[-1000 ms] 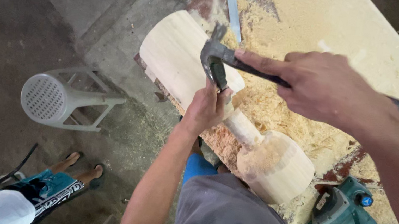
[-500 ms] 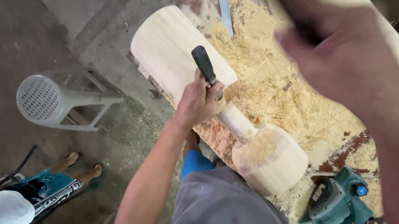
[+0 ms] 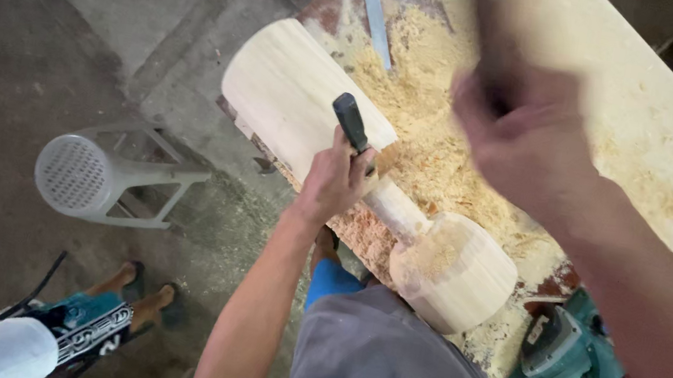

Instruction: The person uses a chisel and hammer to carve a cylindrical wooden object on a workbench. They repeatedly strike the chisel to remove wood shavings and shape the piece.

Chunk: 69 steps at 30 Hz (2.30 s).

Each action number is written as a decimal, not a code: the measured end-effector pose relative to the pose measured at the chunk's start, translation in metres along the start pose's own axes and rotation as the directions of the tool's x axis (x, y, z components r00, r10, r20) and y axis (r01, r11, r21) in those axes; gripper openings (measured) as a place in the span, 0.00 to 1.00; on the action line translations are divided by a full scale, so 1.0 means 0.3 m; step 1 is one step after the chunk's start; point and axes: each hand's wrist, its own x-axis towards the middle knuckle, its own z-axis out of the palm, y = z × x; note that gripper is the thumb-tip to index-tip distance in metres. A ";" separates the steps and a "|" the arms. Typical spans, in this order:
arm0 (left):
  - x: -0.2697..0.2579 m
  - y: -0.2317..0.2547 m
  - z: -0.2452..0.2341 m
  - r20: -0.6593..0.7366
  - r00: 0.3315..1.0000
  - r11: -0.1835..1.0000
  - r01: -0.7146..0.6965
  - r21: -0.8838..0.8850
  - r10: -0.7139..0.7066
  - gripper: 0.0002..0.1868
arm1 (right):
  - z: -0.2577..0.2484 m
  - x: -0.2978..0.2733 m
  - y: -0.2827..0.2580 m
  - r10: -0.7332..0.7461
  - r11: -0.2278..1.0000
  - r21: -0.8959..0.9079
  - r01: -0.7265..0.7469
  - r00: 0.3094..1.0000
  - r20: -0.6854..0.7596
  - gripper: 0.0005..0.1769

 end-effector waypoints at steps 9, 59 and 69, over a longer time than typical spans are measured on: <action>-0.030 0.001 0.024 0.012 0.999 0.994 0.046 0.099 -0.048 0.22 | -0.031 -0.049 0.013 0.051 0.968 0.250 0.022 0.958 -0.282 0.47; -0.068 -0.064 -0.017 -0.156 0.979 0.992 -0.124 0.036 0.128 0.32 | 0.067 0.108 -0.259 0.008 0.883 -0.437 0.170 0.926 0.377 0.43; -0.073 -0.022 -0.032 -0.068 0.973 0.967 0.207 -0.146 -0.219 0.25 | -0.103 0.052 0.022 -0.084 0.967 -0.248 0.066 0.994 -0.063 0.13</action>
